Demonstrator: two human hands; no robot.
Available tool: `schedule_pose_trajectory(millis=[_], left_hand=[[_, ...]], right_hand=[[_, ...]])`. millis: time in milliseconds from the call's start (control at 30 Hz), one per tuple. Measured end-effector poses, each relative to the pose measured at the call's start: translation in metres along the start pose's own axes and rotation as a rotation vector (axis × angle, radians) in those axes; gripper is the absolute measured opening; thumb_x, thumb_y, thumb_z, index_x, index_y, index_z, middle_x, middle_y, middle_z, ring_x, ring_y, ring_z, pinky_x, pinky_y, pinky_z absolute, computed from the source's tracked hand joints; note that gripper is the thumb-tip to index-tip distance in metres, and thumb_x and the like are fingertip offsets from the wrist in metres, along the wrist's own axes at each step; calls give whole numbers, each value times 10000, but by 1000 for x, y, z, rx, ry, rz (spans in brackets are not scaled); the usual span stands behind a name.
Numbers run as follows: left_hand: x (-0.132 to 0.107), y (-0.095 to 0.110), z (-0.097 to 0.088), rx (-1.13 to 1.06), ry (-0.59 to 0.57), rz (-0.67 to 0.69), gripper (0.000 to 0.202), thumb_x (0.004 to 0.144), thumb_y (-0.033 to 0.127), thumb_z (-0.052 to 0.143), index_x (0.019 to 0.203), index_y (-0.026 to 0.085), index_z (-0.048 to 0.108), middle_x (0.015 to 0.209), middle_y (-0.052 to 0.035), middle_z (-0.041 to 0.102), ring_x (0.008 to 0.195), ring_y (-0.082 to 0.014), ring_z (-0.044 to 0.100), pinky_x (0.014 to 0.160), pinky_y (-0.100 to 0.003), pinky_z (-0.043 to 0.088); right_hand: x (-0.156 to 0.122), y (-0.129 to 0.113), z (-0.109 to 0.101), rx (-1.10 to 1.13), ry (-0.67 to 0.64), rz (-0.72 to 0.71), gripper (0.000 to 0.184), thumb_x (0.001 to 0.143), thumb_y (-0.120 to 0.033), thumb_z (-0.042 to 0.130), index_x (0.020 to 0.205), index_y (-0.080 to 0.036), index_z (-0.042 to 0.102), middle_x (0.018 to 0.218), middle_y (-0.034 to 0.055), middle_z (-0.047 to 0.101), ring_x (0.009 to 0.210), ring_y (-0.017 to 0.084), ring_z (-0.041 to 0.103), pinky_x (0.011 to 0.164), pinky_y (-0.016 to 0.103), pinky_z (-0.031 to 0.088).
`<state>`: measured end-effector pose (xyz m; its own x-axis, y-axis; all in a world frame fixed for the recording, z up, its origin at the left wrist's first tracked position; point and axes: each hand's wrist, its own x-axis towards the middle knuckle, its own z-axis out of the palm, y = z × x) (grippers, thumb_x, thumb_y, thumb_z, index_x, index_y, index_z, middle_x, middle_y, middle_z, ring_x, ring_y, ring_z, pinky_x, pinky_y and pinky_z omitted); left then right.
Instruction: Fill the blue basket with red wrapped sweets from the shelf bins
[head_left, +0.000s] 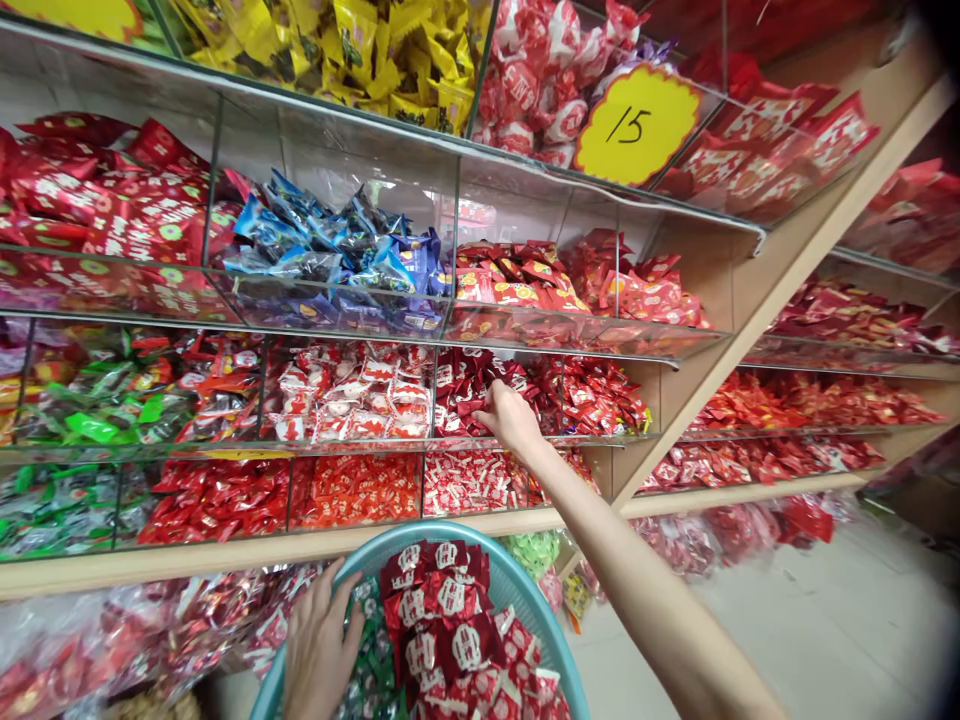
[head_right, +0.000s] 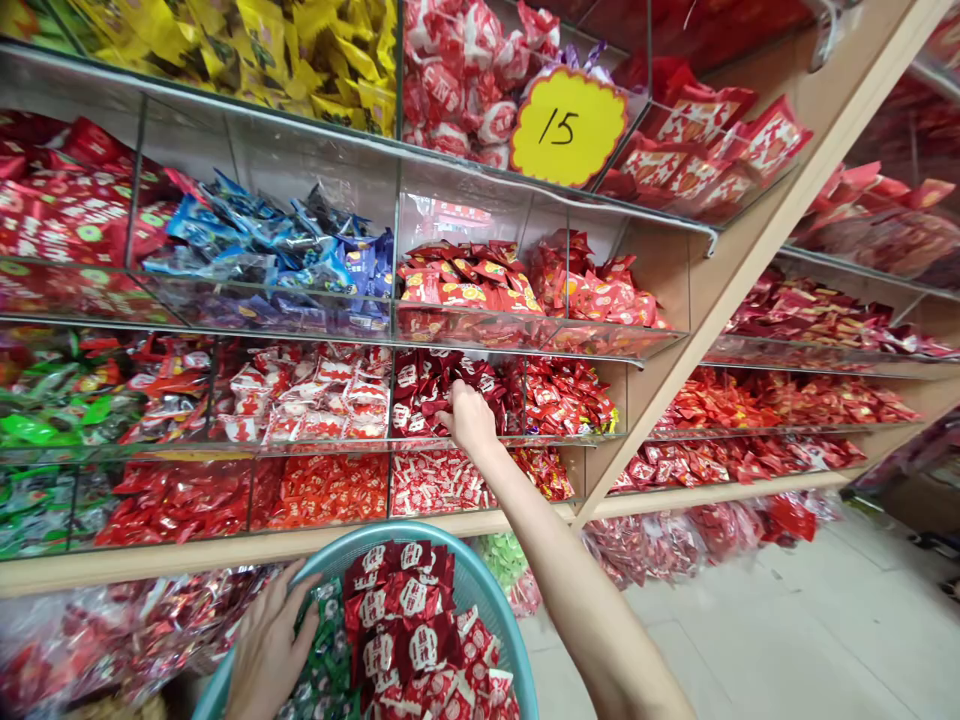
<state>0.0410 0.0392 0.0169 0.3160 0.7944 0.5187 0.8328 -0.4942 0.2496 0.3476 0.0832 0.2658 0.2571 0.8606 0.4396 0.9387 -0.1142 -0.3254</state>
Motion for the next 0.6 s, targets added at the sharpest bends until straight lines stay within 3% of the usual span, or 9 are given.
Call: schedule_pose_trajectory(millis=[100,167,367,600], left_hand=[[0,0,2,4,-1,-7,329,840,282,410,1085,217,620,1252,-99,558,1121,-275,508,896,-436,433],[0,-1,4,-1,-3,-13,327,837,289,413,1081,228,622,1249,-96,560,1126,-268,509,909,-442,427],[-3,-4,9,-12,5,-20,319,831,292,430,1087,257,617,1259,-75,560,1138,-261,508,935,-456,412],[-4,-4,6,0,-3,-8,316,827,265,443,1096,255,608,1274,-77,548,1156,-262,497,937,-450,410]], right_hand=[[5,6,11,175,-77,156,301,730,-468,636,682,-203,503,644,0,580,598,136,508,555,240,340],[8,11,17,325,-93,213,367,717,-512,618,579,-200,484,551,-13,552,558,127,492,543,241,339],[15,10,22,677,-70,285,251,771,-336,536,572,-184,517,598,2,629,551,102,548,539,213,411],[11,7,3,914,-66,384,190,757,-281,550,614,-194,462,595,0,608,568,119,638,537,206,472]])
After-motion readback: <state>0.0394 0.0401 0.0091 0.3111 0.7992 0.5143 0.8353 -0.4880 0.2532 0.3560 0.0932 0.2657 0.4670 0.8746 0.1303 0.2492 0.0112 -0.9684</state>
